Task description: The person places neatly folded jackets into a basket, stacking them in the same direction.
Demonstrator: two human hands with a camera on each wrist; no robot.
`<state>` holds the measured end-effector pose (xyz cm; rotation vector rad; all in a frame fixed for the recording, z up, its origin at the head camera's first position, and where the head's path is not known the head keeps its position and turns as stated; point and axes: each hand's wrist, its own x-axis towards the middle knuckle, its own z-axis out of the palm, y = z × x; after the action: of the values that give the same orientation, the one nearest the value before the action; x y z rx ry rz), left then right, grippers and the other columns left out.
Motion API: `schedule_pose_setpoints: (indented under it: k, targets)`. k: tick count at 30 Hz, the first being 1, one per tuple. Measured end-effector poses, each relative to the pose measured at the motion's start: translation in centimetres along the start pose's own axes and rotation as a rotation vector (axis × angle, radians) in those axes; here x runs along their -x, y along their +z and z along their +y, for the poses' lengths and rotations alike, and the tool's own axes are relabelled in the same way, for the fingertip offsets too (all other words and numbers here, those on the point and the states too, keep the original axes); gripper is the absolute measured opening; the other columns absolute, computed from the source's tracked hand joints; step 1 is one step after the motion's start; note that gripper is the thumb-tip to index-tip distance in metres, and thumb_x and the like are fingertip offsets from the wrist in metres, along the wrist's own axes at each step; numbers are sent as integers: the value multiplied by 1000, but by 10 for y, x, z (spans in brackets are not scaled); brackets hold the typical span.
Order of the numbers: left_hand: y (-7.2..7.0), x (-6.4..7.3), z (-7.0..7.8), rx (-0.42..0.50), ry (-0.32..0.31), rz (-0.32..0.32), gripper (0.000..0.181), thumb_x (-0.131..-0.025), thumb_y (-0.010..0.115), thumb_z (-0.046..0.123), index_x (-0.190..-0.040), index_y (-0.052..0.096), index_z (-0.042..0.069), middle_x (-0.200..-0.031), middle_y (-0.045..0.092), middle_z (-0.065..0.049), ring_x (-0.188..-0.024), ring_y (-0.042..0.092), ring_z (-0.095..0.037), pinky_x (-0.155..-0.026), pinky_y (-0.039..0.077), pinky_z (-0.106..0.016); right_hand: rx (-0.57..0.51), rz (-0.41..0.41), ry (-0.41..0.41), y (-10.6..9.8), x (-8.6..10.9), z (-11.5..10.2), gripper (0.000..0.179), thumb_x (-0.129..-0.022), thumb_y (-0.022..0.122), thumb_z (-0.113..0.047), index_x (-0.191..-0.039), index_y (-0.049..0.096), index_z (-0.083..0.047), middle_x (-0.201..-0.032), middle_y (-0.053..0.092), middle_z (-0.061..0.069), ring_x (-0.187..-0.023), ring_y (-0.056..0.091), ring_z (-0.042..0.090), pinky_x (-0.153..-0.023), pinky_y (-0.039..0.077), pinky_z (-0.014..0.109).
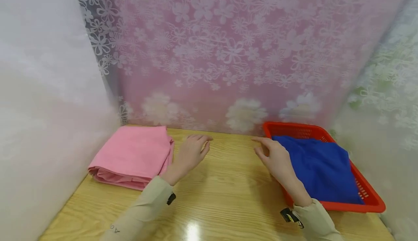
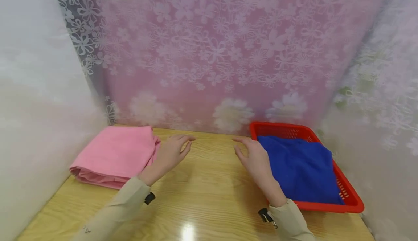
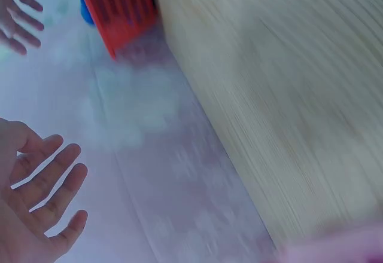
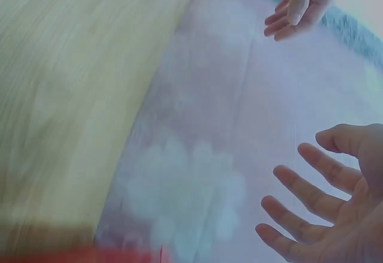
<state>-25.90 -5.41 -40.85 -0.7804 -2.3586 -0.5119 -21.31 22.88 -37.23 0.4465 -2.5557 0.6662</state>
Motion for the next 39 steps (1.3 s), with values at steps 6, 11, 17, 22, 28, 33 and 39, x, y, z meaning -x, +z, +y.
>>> schedule_pose_setpoints:
  k: [6,11,17,22,28,33,39]
  targets:
    - [-34,25,-51,-76,-120,-35,19,-101,62,16,-114,75,12,-108,75,-7,-102,68,-28,-92,52,-50,-52,-55,-59,45,-17,-27,37,-96,71,-19,-132,67,-8,-129,67,18,-117,61,40,-93,51,59]
    - [-61,47,-95,-128,-199,-4,21,-99,65,15,-117,72,7,-115,72,-13,-111,63,-36,-95,49,-54,-68,-152,-68,83,-27,-59,42,-97,70,-26,-136,64,-13,-137,62,14,-125,56,39,-101,46,58]
    - [-92,74,-153,-177,-212,43,25,-95,66,6,-119,69,1,-121,68,-21,-113,59,-45,-95,47,-59,-149,-221,-123,127,-31,-92,47,-98,70,-27,-142,59,-12,-146,53,16,-134,48,41,-105,43,60]
    - [-114,103,-201,-152,-238,-33,31,-97,60,0,-128,64,-4,-134,59,-28,-119,53,-52,-103,39,-63,-161,-264,-200,155,-34,-113,49,-99,68,-29,-143,56,-12,-152,48,16,-137,44,42,-106,41,60]
    - [-124,138,-240,-117,-355,-179,42,-103,53,10,-138,52,-12,-141,48,-37,-126,46,-58,-108,33,-65,-114,-345,-287,187,-42,-136,54,-99,68,-30,-148,51,-15,-159,39,14,-146,34,42,-109,38,63]
    - [-119,155,-250,-32,-496,-277,54,-111,38,26,-149,38,-13,-147,41,-39,-132,40,-59,-109,31,-66,-105,-467,-328,207,-46,-153,58,-102,63,-36,-154,45,-19,-166,28,11,-152,24,35,-116,33,54]
    - [-112,165,-249,43,-554,-311,60,-112,30,35,-157,27,-5,-152,34,-38,-136,34,-59,-110,28,-67,-4,-585,-362,222,-44,-160,54,-108,47,-39,-158,39,-21,-167,24,10,-154,19,31,-120,28,48]
